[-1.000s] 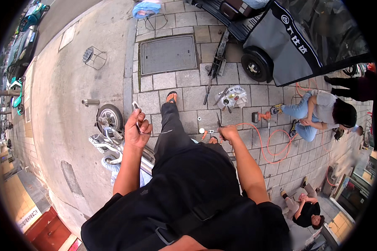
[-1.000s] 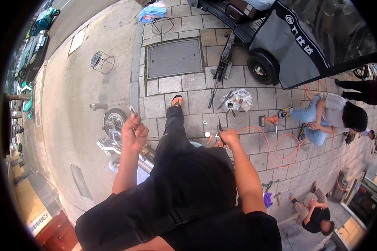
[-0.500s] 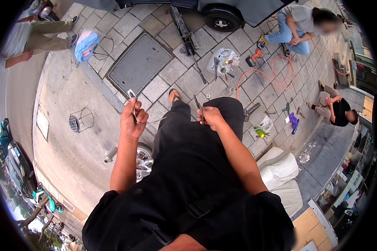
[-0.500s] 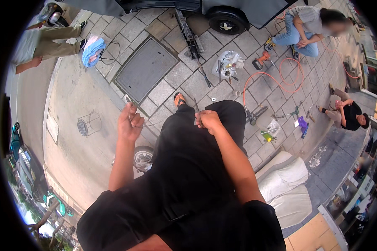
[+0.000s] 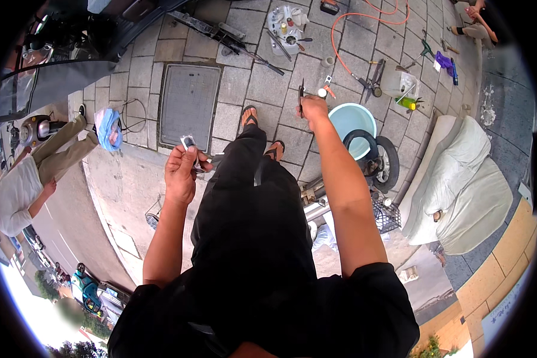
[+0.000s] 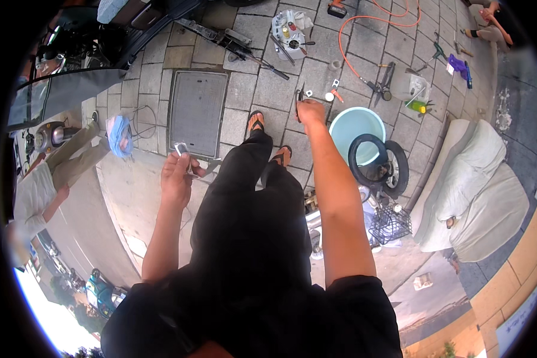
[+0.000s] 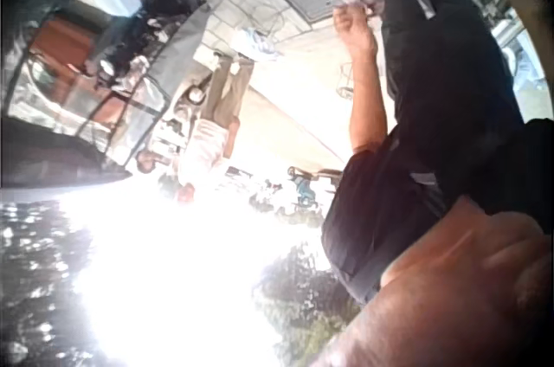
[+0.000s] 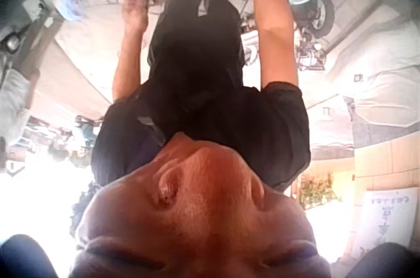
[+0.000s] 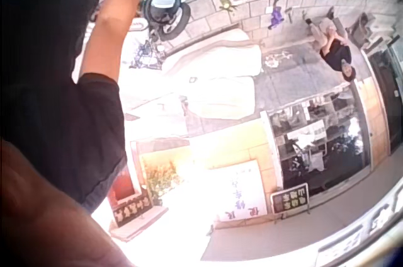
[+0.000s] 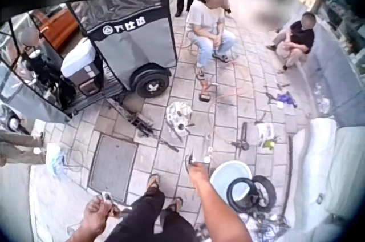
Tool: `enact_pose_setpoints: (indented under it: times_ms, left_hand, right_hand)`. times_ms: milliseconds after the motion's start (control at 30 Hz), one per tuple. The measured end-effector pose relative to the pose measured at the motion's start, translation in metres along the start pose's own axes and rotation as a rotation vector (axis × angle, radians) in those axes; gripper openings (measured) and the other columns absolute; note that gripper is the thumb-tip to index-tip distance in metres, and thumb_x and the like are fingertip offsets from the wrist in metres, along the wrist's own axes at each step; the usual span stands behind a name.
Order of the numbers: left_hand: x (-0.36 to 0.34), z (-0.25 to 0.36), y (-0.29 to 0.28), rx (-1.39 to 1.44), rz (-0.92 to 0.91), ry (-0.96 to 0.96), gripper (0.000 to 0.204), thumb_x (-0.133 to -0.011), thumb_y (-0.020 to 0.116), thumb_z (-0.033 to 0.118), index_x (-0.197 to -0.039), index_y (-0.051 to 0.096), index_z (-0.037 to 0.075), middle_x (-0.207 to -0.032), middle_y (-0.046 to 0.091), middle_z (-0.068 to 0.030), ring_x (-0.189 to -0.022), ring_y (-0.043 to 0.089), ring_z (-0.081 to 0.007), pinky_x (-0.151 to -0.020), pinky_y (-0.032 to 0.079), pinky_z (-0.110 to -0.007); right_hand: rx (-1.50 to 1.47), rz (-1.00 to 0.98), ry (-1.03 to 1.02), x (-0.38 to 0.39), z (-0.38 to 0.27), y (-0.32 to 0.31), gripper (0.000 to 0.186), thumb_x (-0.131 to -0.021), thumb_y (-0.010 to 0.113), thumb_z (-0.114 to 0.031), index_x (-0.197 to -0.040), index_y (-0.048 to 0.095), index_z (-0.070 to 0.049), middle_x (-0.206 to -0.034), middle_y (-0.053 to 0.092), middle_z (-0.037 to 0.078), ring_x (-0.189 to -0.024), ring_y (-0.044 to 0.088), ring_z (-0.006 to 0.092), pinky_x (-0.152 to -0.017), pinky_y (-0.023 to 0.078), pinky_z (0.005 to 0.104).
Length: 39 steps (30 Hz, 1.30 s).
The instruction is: The person cuts a patch, applies glue to a scooter tire, and places the patch over the puncture. They then press the patch firmly to secure it.
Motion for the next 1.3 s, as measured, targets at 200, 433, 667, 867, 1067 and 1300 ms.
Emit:
enact_pose_setpoints:
  times_ms: [200,433,667,867,1067,1300]
  left_hand:
    - [-0.020,-0.059,0.011,-0.903,-0.346,0.348,0.017,-0.104,0.068,0.017,-0.114,0.060,0.004,-0.091,0.074,-0.0083,-0.082,0.070,-0.0206,-0.075,0.055,-0.032]
    - [-0.050,-0.099,-0.042,-1.255,-0.842,0.359,0.014,-0.098,0.073,0.016,-0.108,0.067,0.010,-0.093,0.072,-0.0127,-0.086,0.071,-0.0366,-0.073,0.057,-0.044]
    - [-0.053,-0.085,-0.068,-1.374,-1.226,0.164,0.013,-0.101,0.067,0.021,-0.110,0.065,0.011,-0.092,0.073,-0.0158,-0.085,0.072,-0.0366,-0.071,0.057,-0.045]
    - [-0.040,-0.100,-0.066,-1.557,-1.088,0.242,0.017,-0.104,0.066,0.020,-0.112,0.058,0.006,-0.078,0.069,-0.0162,-0.071,0.071,-0.0318,-0.066,0.056,-0.042]
    - [0.033,-0.056,-0.023,-1.162,-0.764,-0.322,0.016,-0.110,0.059,0.016,-0.110,0.050,0.004,-0.081,0.057,0.0006,-0.071,0.051,-0.0038,-0.065,0.044,-0.023]
    - [0.021,-0.044,0.009,-1.166,-0.961,-0.366,0.016,-0.110,0.058,0.013,-0.119,0.049,0.004,-0.080,0.058,0.0004,-0.066,0.049,-0.0012,-0.059,0.039,-0.020]
  right_hand:
    - [0.183,0.062,-0.295,0.008,0.013,0.015,0.042,-0.094,0.064,-0.018,-0.130,0.069,0.001,-0.118,0.076,0.019,-0.111,0.073,0.0321,-0.099,0.053,0.0374]
    - [0.422,-0.199,0.021,0.189,0.172,-0.004,0.041,-0.090,0.075,-0.027,-0.124,0.073,-0.003,-0.101,0.077,0.018,-0.101,0.074,0.0326,-0.093,0.056,0.0390]
    - [0.488,-0.413,-0.065,0.343,0.231,0.011,0.036,-0.087,0.079,-0.031,-0.115,0.075,-0.008,-0.111,0.068,0.016,-0.110,0.066,0.0383,-0.099,0.053,0.0465]
    - [0.015,-0.675,0.102,0.381,0.269,0.023,0.026,-0.094,0.073,-0.022,-0.116,0.076,-0.008,-0.099,0.075,0.012,-0.094,0.072,0.0276,-0.086,0.057,0.0388]
    - [-0.263,-0.646,0.236,0.424,0.274,-0.018,0.026,-0.097,0.072,-0.014,-0.120,0.076,-0.002,-0.096,0.077,-0.001,-0.083,0.066,0.0047,-0.076,0.053,0.0215]
    - [-0.210,-0.589,0.160,0.416,0.276,-0.013,0.029,-0.095,0.075,-0.018,-0.119,0.075,-0.001,-0.103,0.078,0.006,-0.094,0.072,0.0183,-0.085,0.056,0.0303]
Point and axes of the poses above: each hand's wrist, its own x-axis away from the middle knuckle, its own y-axis out of the palm, z = x × y, the point moved 1 cm from there along -x, towards the middle knuckle
